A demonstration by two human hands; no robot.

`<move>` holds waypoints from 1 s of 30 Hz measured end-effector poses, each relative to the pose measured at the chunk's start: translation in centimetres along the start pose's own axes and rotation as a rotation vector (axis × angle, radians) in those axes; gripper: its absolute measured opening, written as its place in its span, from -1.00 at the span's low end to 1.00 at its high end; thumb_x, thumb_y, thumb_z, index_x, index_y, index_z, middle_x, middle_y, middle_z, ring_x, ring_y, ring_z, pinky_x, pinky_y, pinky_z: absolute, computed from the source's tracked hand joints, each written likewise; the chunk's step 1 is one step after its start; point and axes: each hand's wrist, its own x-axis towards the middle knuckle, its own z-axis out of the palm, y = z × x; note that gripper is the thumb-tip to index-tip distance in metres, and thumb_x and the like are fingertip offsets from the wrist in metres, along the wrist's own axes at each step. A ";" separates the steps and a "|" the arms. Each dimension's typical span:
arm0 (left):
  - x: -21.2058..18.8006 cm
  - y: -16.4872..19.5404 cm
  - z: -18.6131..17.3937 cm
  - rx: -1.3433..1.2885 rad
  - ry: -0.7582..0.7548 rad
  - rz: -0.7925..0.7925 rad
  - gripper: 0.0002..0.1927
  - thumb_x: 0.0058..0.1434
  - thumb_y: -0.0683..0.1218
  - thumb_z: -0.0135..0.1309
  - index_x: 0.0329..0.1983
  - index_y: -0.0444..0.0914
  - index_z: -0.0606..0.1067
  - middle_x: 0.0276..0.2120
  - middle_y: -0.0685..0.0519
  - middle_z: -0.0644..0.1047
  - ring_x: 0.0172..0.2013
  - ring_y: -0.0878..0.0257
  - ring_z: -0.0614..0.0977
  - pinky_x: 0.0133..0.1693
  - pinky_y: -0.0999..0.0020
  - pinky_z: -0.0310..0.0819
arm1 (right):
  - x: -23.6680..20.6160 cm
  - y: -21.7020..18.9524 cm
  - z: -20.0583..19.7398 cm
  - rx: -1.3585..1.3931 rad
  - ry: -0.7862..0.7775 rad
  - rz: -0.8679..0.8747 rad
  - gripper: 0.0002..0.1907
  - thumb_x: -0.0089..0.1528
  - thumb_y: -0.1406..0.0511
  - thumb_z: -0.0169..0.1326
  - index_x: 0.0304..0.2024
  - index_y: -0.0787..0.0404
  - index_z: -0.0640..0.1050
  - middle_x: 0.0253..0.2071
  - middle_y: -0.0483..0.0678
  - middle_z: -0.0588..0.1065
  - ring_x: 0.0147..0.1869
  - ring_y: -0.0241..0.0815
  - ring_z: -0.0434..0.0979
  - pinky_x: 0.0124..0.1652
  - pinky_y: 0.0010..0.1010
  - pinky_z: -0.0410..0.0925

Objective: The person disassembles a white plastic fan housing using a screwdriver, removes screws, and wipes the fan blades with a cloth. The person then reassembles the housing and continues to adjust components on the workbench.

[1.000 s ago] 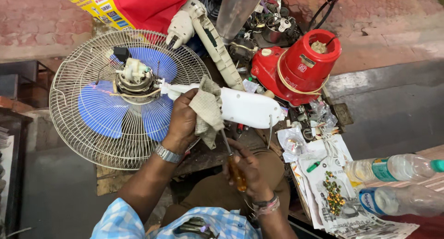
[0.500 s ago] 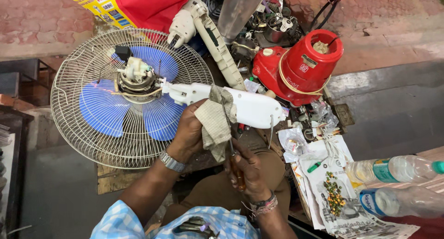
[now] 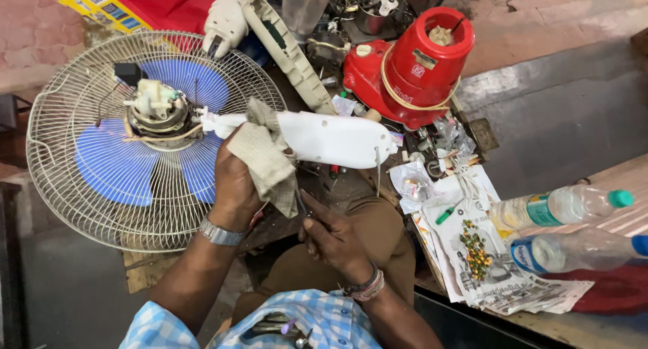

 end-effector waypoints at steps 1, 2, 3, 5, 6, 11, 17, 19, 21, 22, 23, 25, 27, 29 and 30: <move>0.2 0.0 0.1 -0.006 0.067 -0.053 -0.67 0.38 -0.10 -0.18 0.12 -0.36 0.39 -0.13 -0.07 0.60 -0.24 0.16 0.69 -0.22 0.24 0.69 | -0.1 -0.1 0.2 0.000 0.008 0.018 -0.43 0.41 0.26 0.01 0.48 0.11 0.29 -0.36 -0.14 0.53 -0.50 -0.46 0.41 -0.52 -0.61 0.31; 0.4 0.0 0.2 -0.071 -0.024 -0.021 -0.71 0.41 -0.14 -0.16 0.12 -0.37 0.37 -0.14 -0.05 0.54 -0.23 0.18 0.63 -0.20 0.24 0.64 | -0.2 -0.3 0.3 -0.008 0.000 0.028 -0.43 0.41 0.27 0.01 0.48 0.11 0.30 -0.35 -0.14 0.53 -0.50 -0.46 0.41 -0.51 -0.61 0.31; 0.7 0.2 0.3 -0.135 -0.117 0.009 -0.76 0.44 -0.17 -0.14 0.12 -0.37 0.34 -0.15 -0.03 0.48 -0.22 0.19 0.57 -0.18 0.24 0.58 | -0.1 -0.4 0.5 -0.016 -0.004 0.034 -0.44 0.41 0.27 0.01 0.48 0.10 0.31 -0.35 -0.15 0.53 -0.49 -0.47 0.40 -0.50 -0.61 0.31; 1.0 0.4 0.5 -0.342 -0.243 -0.008 -0.82 0.46 -0.17 -0.11 0.06 -0.35 0.32 -0.22 0.01 0.40 -0.27 0.20 0.46 -0.21 0.24 0.48 | -0.2 -0.8 0.8 -0.027 -0.010 0.032 -0.45 0.42 0.27 0.02 0.47 0.09 0.33 -0.35 -0.16 0.52 -0.48 -0.48 0.39 -0.49 -0.61 0.31; 1.0 0.6 0.5 -0.478 -0.267 -0.055 -0.84 0.44 -0.15 -0.10 0.00 -0.33 0.33 -0.29 0.02 0.38 -0.32 0.20 0.42 -0.26 0.24 0.43 | -0.2 -1.1 0.8 -0.027 -0.018 0.027 -0.46 0.43 0.28 0.02 0.47 0.08 0.34 -0.35 -0.16 0.52 -0.48 -0.49 0.39 -0.47 -0.61 0.31; 1.0 0.8 -1.2 -0.262 -0.202 0.009 -0.83 0.44 -0.10 -0.04 -0.08 -0.32 0.42 -0.36 0.01 0.46 -0.43 0.23 0.50 -0.41 0.32 0.45 | -0.6 -2.4 0.4 -0.424 -0.054 -0.195 -0.46 0.39 0.31 0.10 0.44 0.06 0.38 -0.37 -0.11 0.50 -0.44 -0.35 0.46 -0.38 -0.51 0.37; 2.4 4.5 -5.9 0.584 0.079 0.535 -0.86 0.50 -0.18 0.04 0.06 -0.31 0.46 -0.26 0.02 0.57 -0.45 0.30 0.59 -0.45 0.39 0.49 | -1.3 -4.1 0.5 -0.670 -0.117 -0.462 -0.45 0.36 0.32 0.17 0.41 0.06 0.40 -0.30 -0.01 0.47 -0.29 -0.09 0.54 -0.23 -0.30 0.43; 2.9 6.2 -7.5 0.313 0.090 0.500 -0.88 0.54 -0.18 0.03 0.04 -0.35 0.45 -0.25 -0.02 0.56 -0.39 0.26 0.60 -0.36 0.36 0.53 | -1.8 -4.6 0.9 -0.655 -0.171 -0.491 -0.43 0.37 0.33 0.16 0.43 0.07 0.37 -0.27 0.01 0.47 -0.29 -0.07 0.52 -0.24 -0.27 0.42; 2.7 6.0 -8.6 0.154 0.117 0.407 -0.85 0.54 -0.14 -0.01 0.03 -0.34 0.45 -0.26 -0.02 0.55 -0.39 0.25 0.60 -0.36 0.35 0.53 | -2.1 -4.9 1.7 -0.606 -0.098 -0.495 -0.44 0.40 0.32 0.13 0.45 0.07 0.34 -0.27 0.01 0.46 -0.27 -0.06 0.51 -0.22 -0.26 0.41; 2.5 5.1 -8.9 0.108 0.122 0.343 -0.83 0.54 -0.12 -0.02 0.03 -0.34 0.44 -0.27 -0.03 0.55 -0.39 0.24 0.60 -0.36 0.35 0.53 | -2.0 -5.0 2.1 -0.586 -0.060 -0.501 -0.44 0.41 0.32 0.12 0.46 0.06 0.33 -0.28 0.01 0.46 -0.27 -0.06 0.51 -0.21 -0.25 0.40; 1.9 3.6 -8.9 0.088 0.113 0.269 -0.81 0.54 -0.10 -0.04 0.03 -0.34 0.44 -0.27 -0.03 0.55 -0.39 0.24 0.59 -0.36 0.35 0.52 | -1.6 -5.0 2.5 -0.633 -0.019 -0.477 -0.44 0.41 0.31 0.12 0.46 0.08 0.33 -0.30 0.03 0.43 -0.28 -0.04 0.49 -0.22 -0.24 0.39; 0.4 0.0 -8.8 0.040 0.097 0.143 -0.77 0.54 -0.06 -0.08 0.02 -0.34 0.44 -0.28 -0.03 0.55 -0.39 0.22 0.59 -0.36 0.35 0.52 | -0.8 -4.7 3.4 -0.723 0.063 -0.416 -0.44 0.40 0.30 0.11 0.46 0.10 0.34 -0.35 0.06 0.39 -0.30 0.00 0.45 -0.22 -0.20 0.37; -0.6 -1.7 -8.8 -0.011 0.094 0.140 -0.73 0.54 -0.02 -0.12 0.02 -0.33 0.43 -0.29 -0.03 0.54 -0.38 0.21 0.58 -0.37 0.34 0.52 | -0.1 -4.4 4.0 -0.748 0.048 -0.418 -0.44 0.40 0.27 0.10 0.45 0.10 0.35 -0.38 0.06 0.38 -0.29 0.01 0.45 -0.22 -0.18 0.35; -1.1 -2.2 -8.7 -0.082 0.054 0.171 -0.69 0.54 0.02 -0.16 0.01 -0.33 0.43 -0.30 -0.04 0.54 -0.38 0.20 0.58 -0.37 0.34 0.52 | 0.2 -4.1 4.1 -0.724 0.002 -0.399 -0.45 0.40 0.26 0.08 0.45 0.09 0.35 -0.38 0.06 0.39 -0.29 0.00 0.46 -0.21 -0.18 0.35; -1.4 -2.0 -8.6 -0.139 0.014 0.168 -0.67 0.54 0.04 -0.17 0.01 -0.32 0.42 -0.31 -0.04 0.54 -0.38 0.20 0.58 -0.37 0.34 0.51 | 0.1 -4.0 4.0 -0.680 -0.035 -0.377 -0.45 0.41 0.26 0.07 0.45 0.09 0.34 -0.37 0.05 0.40 -0.28 -0.02 0.47 -0.20 -0.20 0.36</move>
